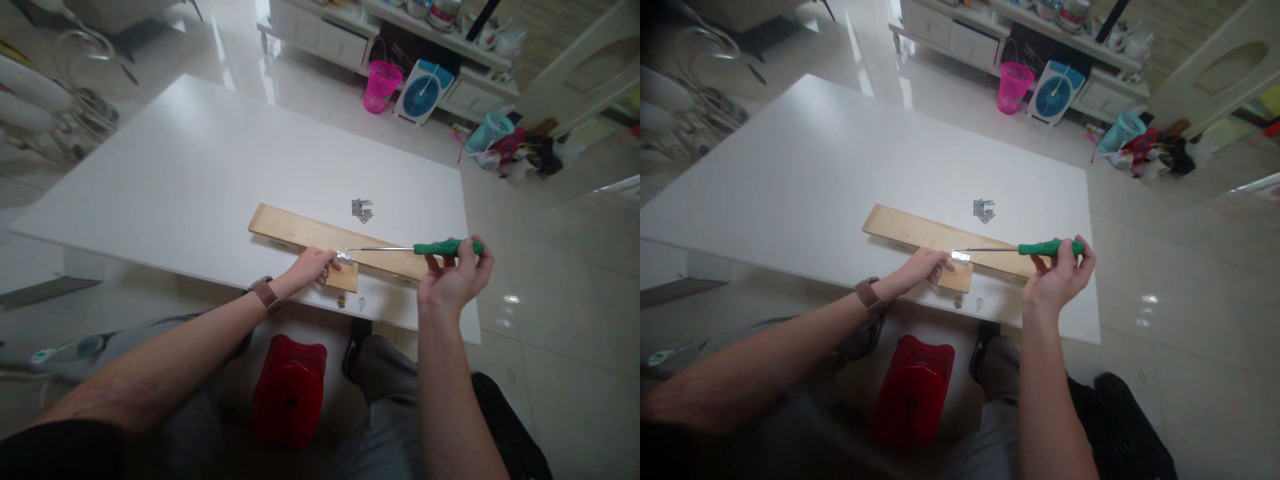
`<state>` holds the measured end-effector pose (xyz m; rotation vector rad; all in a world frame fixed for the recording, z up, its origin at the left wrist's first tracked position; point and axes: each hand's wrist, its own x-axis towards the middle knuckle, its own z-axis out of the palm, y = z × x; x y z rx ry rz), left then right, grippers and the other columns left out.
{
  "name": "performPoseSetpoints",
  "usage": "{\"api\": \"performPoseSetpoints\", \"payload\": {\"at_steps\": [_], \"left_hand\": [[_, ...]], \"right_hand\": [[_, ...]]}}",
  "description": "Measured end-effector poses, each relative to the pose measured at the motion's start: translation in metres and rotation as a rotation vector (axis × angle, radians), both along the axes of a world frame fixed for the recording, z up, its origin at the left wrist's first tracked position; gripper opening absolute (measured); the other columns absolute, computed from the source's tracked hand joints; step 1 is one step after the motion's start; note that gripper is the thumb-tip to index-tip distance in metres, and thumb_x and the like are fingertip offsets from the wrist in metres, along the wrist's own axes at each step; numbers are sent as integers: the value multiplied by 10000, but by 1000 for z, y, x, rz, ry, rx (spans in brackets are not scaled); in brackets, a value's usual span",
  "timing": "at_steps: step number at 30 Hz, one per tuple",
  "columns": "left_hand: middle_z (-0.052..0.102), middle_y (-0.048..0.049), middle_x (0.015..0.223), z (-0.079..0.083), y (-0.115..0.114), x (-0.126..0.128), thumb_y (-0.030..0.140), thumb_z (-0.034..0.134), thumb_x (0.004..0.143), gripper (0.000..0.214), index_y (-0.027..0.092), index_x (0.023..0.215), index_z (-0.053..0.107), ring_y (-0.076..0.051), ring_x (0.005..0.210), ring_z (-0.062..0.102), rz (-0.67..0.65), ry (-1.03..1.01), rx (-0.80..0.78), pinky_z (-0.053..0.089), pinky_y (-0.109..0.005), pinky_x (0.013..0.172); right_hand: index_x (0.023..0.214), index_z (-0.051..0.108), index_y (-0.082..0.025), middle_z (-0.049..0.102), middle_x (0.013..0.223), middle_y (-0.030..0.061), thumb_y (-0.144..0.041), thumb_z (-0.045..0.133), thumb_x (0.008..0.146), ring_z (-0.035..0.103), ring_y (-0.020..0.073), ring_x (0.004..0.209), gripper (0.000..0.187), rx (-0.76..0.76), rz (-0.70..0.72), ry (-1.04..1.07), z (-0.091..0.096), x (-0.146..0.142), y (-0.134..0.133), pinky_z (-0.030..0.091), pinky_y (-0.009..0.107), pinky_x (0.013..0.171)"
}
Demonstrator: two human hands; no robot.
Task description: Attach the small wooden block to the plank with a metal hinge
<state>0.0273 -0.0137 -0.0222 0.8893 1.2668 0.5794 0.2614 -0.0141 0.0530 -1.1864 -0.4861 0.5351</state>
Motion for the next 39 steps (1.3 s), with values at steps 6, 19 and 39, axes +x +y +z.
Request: {"api": "performPoseSetpoints", "payload": {"at_steps": [6, 19, 39], "left_hand": [[612, -47, 644, -4, -5, -1, 299, 583, 912, 331, 132, 643, 680, -117, 547, 542, 2, -15, -82, 501, -231, 549], [564, 3, 597, -9, -4, 2, 210, 563, 896, 158, 172, 744, 580, -122, 498, 541, 77, -62, -119, 466, -229, 511], [553, 2, 554, -8, -5, 8, 187, 551, 903, 204, 169, 704, 590, -121, 472, 537, 42, 26, -85, 471, -215, 471]], "right_hand": [[1151, 607, -271, 625, 1064, -28, -397, 804, 786, 726, 169, 979, 434, 14, 1, -229, 2, -14, -5, 613, 223, 555], [1202, 699, -249, 663, 1034, 18, -338, 852, 823, 748, 156, 893, 418, 296, 91, -646, -17, -30, -9, 675, 275, 654], [1364, 646, -297, 663, 1154, 24, -205, 789, 889, 768, 164, 997, 504, 354, 256, -874, -22, -43, -21, 689, 285, 745]]}}
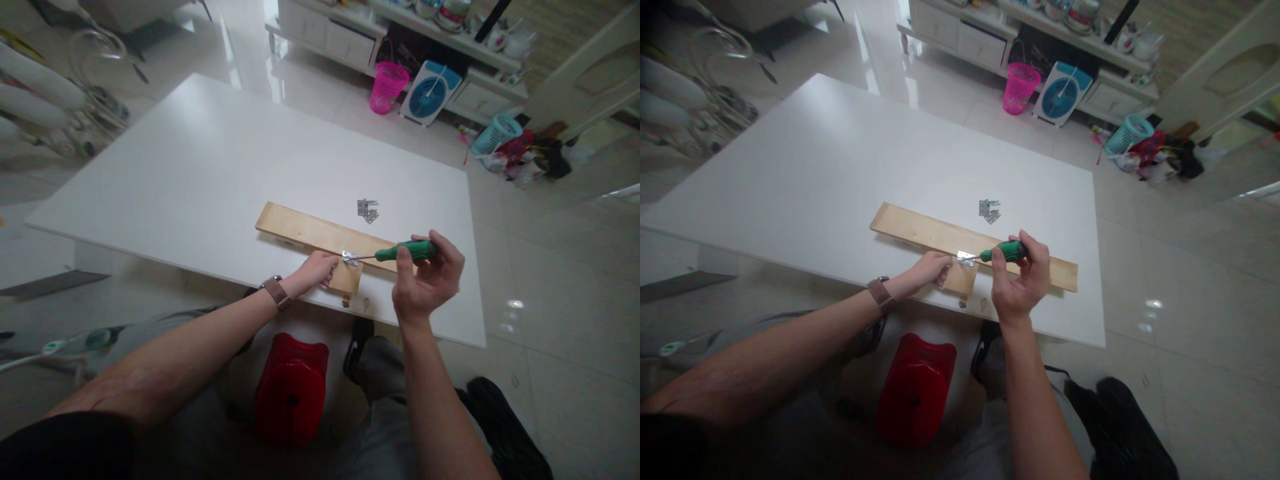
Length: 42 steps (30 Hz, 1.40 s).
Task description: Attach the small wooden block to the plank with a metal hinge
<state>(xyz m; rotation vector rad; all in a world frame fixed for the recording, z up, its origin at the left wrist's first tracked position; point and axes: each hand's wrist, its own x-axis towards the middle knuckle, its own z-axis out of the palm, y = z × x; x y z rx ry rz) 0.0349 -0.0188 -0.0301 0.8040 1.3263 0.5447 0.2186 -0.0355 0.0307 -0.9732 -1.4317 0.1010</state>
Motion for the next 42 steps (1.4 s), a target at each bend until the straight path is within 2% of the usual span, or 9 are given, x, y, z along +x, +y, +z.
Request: {"api": "performPoseSetpoints", "payload": {"at_steps": [5, 12, 18, 23, 27, 33, 42], "left_hand": [[552, 3, 541, 3, 0, 1, 174, 572, 898, 208, 170, 690, 585, -118, 478, 547, 8, 11, -7, 469, -196, 478], [548, -5, 546, -1, 1, 1, 166, 556, 890, 216, 169, 677, 594, -128, 482, 536, -1, 15, 38, 451, -219, 479], [529, -3, 541, 2, 0, 1, 162, 559, 895, 273, 178, 623, 543, -116, 479, 507, 7, 16, 46, 433, -224, 500], [519, 4, 535, 5, 0, 2, 145, 524, 906, 288, 185, 621, 536, -122, 472, 505, 2, 0, 67, 438, -234, 498], [511, 11, 527, 5, 0, 3, 156, 527, 922, 280, 183, 644, 549, -121, 471, 503, 6, -2, 48, 436, -228, 495], [480, 33, 531, 9, -3, 2, 133, 536, 896, 206, 188, 698, 558, -112, 466, 471, 23, -60, 65, 402, -219, 488], [508, 13, 580, 9, -1, 5, 161, 577, 867, 238, 174, 630, 552, -106, 504, 464, 57, -57, 51, 381, -226, 499]], "right_hand": [[1405, 596, -324, 682, 1168, 19, -210, 777, 895, 772, 177, 1034, 553, 7, 21, 4, 0, -4, 0, 700, 285, 734], [1454, 536, -374, 687, 1303, 17, -184, 756, 918, 776, 170, 1047, 610, 26, 127, -48, 1, -11, -2, 720, 307, 768], [1472, 528, -355, 723, 1359, 63, -188, 753, 935, 787, 207, 1089, 606, 3, 175, -120, -5, -11, -2, 719, 373, 809], [1478, 542, -340, 732, 1388, 86, -140, 750, 927, 784, 236, 1153, 622, 43, 243, -212, 2, -14, -1, 727, 413, 831], [1460, 539, -346, 735, 1377, 77, -172, 719, 960, 764, 232, 1219, 559, 43, 235, -331, 10, -17, -2, 736, 413, 864], [1483, 541, -357, 733, 1393, 74, -179, 746, 948, 746, 241, 1263, 600, 52, 220, -281, 6, -19, 0, 727, 433, 904], [1511, 529, -384, 730, 1398, 63, -166, 743, 954, 750, 230, 1245, 635, 59, 252, -293, 9, -23, 2, 717, 434, 937]]}}
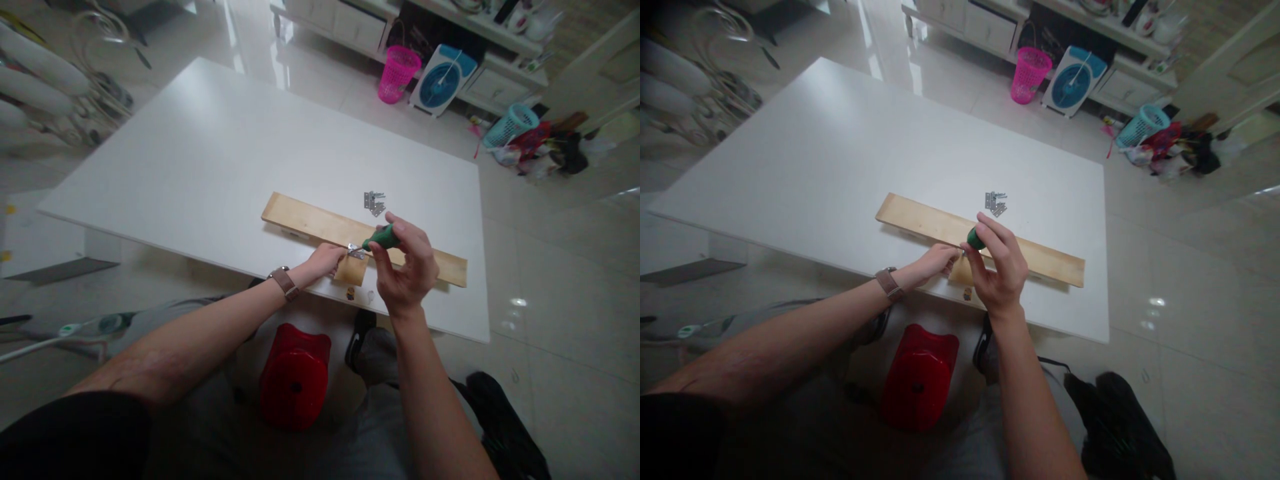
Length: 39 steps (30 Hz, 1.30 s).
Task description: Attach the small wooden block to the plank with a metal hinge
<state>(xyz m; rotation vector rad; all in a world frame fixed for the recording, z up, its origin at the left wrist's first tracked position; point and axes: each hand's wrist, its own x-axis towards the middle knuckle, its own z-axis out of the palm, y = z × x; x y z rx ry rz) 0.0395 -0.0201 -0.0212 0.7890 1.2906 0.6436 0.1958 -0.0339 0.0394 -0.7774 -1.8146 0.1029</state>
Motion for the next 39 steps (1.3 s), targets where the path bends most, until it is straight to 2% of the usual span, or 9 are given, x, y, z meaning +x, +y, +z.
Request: {"api": "performPoseSetpoints", "payload": {"at_steps": [8, 15, 19, 23, 27, 32, 39], "left_hand": [[476, 31, 579, 5, -1, 1, 152, 593, 847, 202, 181, 657, 531, -96, 498, 445, 28, -73, -35, 360, -204, 489], [463, 41, 589, 0, -1, 0, 165, 583, 830, 175, 192, 671, 516, -90, 484, 403, 27, -166, -91, 335, -218, 508], [436, 44, 597, 1, -1, 0, 133, 546, 853, 196, 193, 672, 500, -87, 485, 391, 27, -156, -88, 292, -219, 498], [410, 49, 595, 1, -2, 0, 108, 515, 881, 222, 192, 677, 491, -83, 483, 371, 21, -161, -83, 269, -217, 495], [433, 40, 597, 0, -2, 0, 100, 531, 865, 205, 187, 680, 512, -91, 500, 396, 21, -156, -78, 300, -220, 507], [457, 33, 603, -1, -3, 0, 98, 567, 821, 160, 178, 685, 541, -93, 513, 406, 31, -152, -74, 312, -221, 514], [480, 26, 622, 1, -3, 1, 97, 547, 843, 168, 172, 692, 551, -94, 524, 420, 29, -148, -50, 328, -225, 528]], "right_hand": [[1507, 519, -363, 723, 1415, 70, -208, 695, 989, 744, 234, 1267, 568, -12, -35, -49, 1, -2, 1, 726, 408, 897], [1496, 550, -366, 730, 1417, 60, -208, 739, 958, 752, 242, 1244, 592, -14, -38, 35, -4, 0, 3, 709, 474, 968], [1465, 565, -334, 744, 1361, 69, -248, 747, 957, 758, 245, 1222, 547, 1, -114, 30, -4, -1, 4, 725, 455, 911], [1465, 568, -339, 758, 1328, 59, -239, 746, 939, 758, 244, 1224, 565, 13, -115, 33, -4, -1, 5, 730, 426, 864], [1475, 575, -325, 752, 1357, 75, -238, 662, 936, 753, 259, 1227, 553, -17, -134, 2, -3, 0, 3, 726, 412, 794], [1528, 549, -337, 742, 1387, 78, -165, 631, 938, 754, 245, 1208, 620, 8, -111, -16, 2, 0, 2, 711, 394, 810], [1479, 606, -330, 699, 1177, 54, -183, 708, 949, 719, 208, 1060, 560, 76, -174, -42, 9, -2, 3, 683, 387, 820]]}}
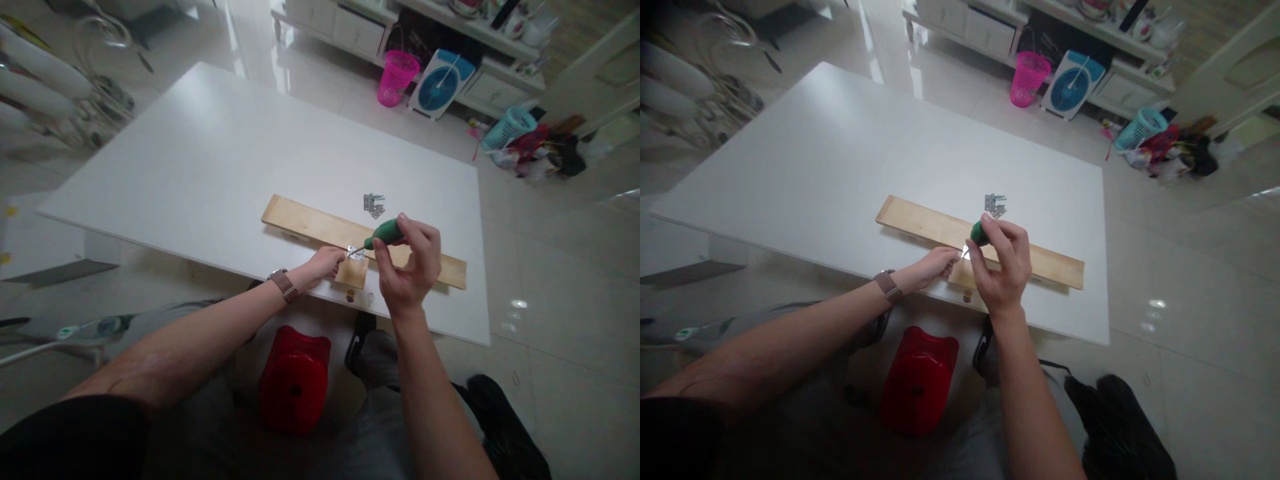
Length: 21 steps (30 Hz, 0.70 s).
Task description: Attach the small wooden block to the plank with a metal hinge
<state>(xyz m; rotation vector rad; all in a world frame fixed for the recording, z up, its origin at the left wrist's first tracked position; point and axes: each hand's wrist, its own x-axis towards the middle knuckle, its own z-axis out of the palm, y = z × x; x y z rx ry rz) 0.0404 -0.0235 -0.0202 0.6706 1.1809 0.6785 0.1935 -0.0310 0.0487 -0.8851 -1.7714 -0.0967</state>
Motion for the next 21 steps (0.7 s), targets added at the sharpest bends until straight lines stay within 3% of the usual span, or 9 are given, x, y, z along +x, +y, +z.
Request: {"api": "performPoseSetpoints", "payload": {"at_steps": [7, 13, 18, 21], "left_hand": [[491, 18, 610, 1, 0, 0, 84, 549, 848, 186, 173, 686, 563, -105, 536, 434, -6, 17, -12, 322, -235, 526], [463, 28, 602, -1, 1, 0, 81, 566, 857, 193, 174, 688, 555, -100, 537, 414, 7, 25, -15, 306, -227, 523], [492, 18, 623, 0, 1, 0, 83, 562, 865, 190, 169, 697, 569, -102, 546, 444, 8, 23, -30, 336, -226, 540], [494, 19, 625, 0, 1, 0, 79, 554, 870, 198, 165, 693, 573, -99, 541, 442, 9, 30, -20, 341, -227, 543]], "right_hand": [[1544, 550, -379, 603, 1207, 60, -163, 571, 980, 668, 218, 1092, 604, -76, 36, 42, -5, 1, 0, 672, 435, 849], [1507, 586, -373, 643, 1182, 48, -190, 704, 944, 679, 212, 1078, 604, -37, 27, 42, -2, 0, 1, 656, 426, 874], [1551, 548, -380, 668, 1249, 67, -184, 523, 1016, 693, 235, 1135, 571, -102, 66, 65, -5, 2, 0, 632, 467, 903], [1518, 572, -406, 637, 1202, 48, -190, 589, 998, 673, 208, 1093, 563, -98, 60, 83, -5, 2, 0, 622, 427, 890]]}}
